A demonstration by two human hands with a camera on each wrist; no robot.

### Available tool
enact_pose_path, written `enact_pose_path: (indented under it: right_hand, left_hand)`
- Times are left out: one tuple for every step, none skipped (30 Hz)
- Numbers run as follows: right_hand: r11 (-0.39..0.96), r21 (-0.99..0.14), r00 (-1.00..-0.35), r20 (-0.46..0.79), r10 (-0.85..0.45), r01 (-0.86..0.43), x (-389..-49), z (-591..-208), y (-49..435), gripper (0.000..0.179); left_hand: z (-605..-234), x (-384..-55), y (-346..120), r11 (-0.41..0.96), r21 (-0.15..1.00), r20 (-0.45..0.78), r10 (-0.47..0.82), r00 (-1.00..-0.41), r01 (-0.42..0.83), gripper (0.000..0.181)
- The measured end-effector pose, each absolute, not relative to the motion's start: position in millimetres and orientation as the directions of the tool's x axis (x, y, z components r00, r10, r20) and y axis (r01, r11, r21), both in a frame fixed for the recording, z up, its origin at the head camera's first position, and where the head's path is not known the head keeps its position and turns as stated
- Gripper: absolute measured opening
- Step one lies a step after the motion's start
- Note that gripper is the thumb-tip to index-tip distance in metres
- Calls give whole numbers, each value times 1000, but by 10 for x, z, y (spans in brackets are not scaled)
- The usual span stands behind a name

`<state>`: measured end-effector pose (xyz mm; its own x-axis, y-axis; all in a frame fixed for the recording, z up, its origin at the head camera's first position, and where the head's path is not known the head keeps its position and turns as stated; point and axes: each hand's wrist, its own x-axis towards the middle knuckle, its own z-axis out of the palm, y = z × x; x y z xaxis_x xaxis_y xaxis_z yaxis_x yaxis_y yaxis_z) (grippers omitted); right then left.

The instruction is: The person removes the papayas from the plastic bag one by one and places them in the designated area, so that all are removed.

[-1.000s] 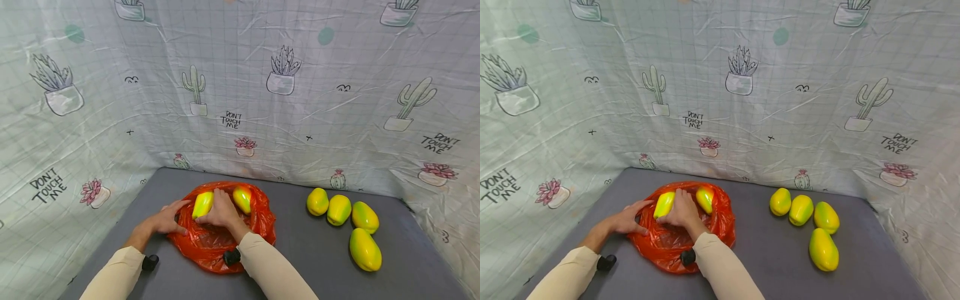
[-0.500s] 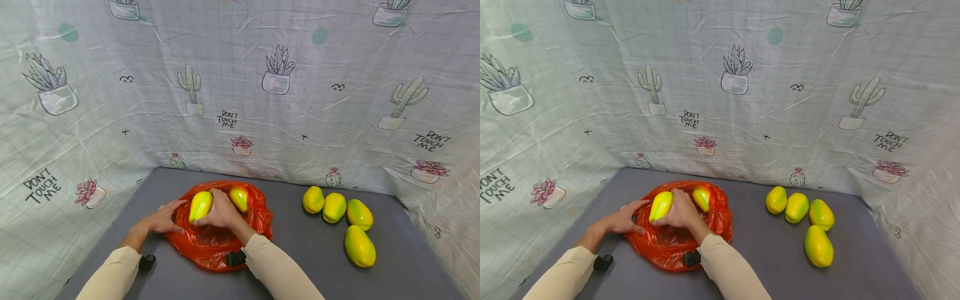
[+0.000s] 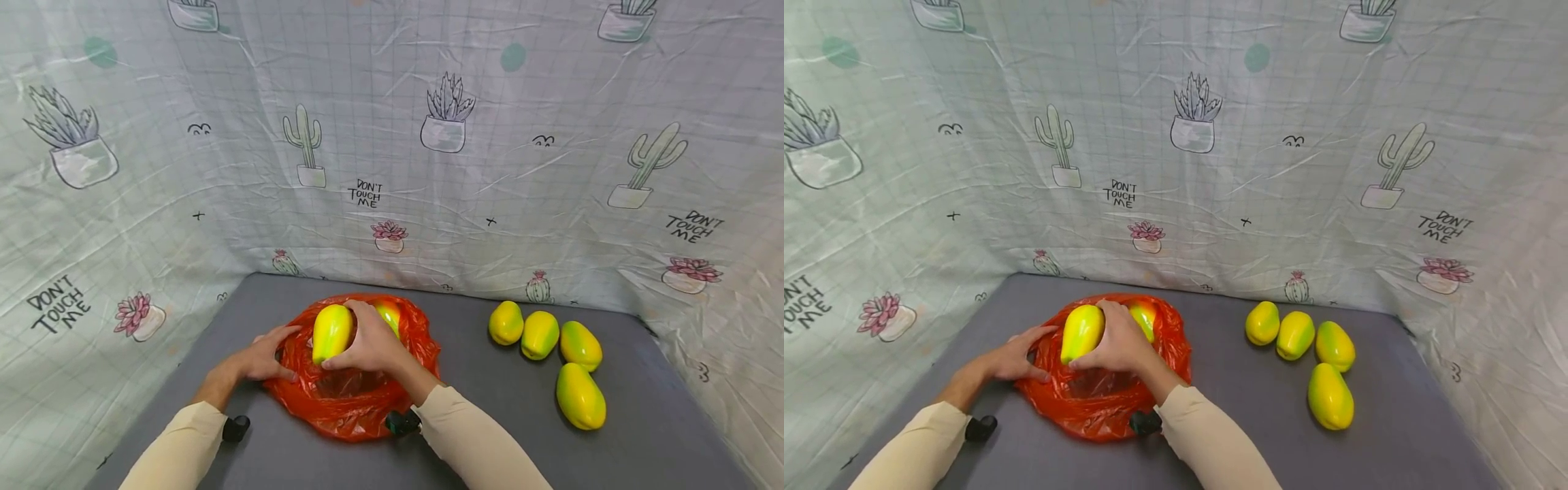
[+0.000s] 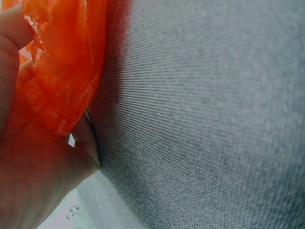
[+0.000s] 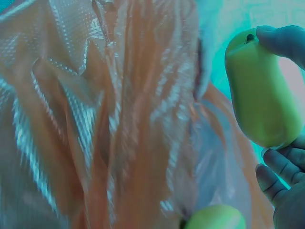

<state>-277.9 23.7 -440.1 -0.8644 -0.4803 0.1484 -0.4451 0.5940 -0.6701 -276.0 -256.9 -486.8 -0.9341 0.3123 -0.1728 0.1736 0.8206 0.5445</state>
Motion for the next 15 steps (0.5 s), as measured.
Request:
enact_pose_path:
  right_hand:
    - [587, -674, -863, 154, -482, -448, -2769, -4380, 271, 113]
    - [581, -676, -860, 162, -484, -453, -2759, -4361, 305, 112]
    - [574, -677, -857, 169, -487, -460, -2750, -4340, 337, 110]
    - [566, -680, -854, 176, -490, -465, -2741, -4319, 366, 109]
    - [560, -682, -851, 181, -493, -469, -2732, -4298, 396, 108]
    - [558, -679, -849, 189, -494, -476, -2725, -4278, 425, 107]
    - [554, -681, -846, 192, -497, -479, -2716, -4256, 456, 106]
    - [552, -680, -845, 195, -498, -482, -2707, -4237, 486, 105]
    - [551, -680, -844, 196, -500, -484, -2699, -4219, 516, 104]
    - [551, -679, -844, 196, -500, -485, -2691, -4202, 547, 103]
    - [553, -677, -843, 196, -501, -486, -2683, -4188, 577, 102]
    - [554, -675, -842, 197, -502, -488, -2676, -4175, 607, 101]
    - [550, -678, -841, 196, -505, -488, -2667, -4163, 637, 101]
    - [547, -679, -839, 197, -507, -489, -2660, -4153, 667, 100]
    - [545, -682, -839, 196, -507, -489, -2650, -4141, 698, 100]
  left_hand:
    - [-4867, -2760, -2567, 821, 542, -168, 314, -934, 179, 103]
    - [-4867, -2760, -2566, 822, 539, -166, 316, -934, 182, 102]
    - [-4865, -2757, -2567, 824, 535, -164, 318, -934, 186, 102]
    - [-4863, -2754, -2565, 824, 537, -166, 316, -934, 184, 102]
    - [-4863, -2751, -2566, 824, 538, -166, 314, -935, 181, 102]
    - [-4863, -2749, -2567, 823, 538, -164, 313, -936, 181, 103]
    - [-4865, -2748, -2568, 823, 536, -159, 315, -936, 186, 102]
    - [-4867, -2746, -2566, 823, 537, -158, 316, -936, 186, 103]
    - [-4870, -2745, -2564, 821, 539, -156, 317, -936, 188, 103]
    - [-4872, -2744, -2563, 819, 542, -155, 316, -936, 187, 103]
    - [-4877, -2745, -2562, 818, 542, -153, 318, -936, 190, 103]
    - [-4879, -2744, -2561, 818, 542, -151, 320, -935, 193, 103]
    - [-4880, -2744, -2560, 818, 540, -149, 323, -935, 197, 103]
    - [-4883, -2745, -2558, 818, 541, -150, 323, -935, 196, 103]
    - [-4885, -2747, -2558, 818, 542, -150, 321, -935, 194, 103]
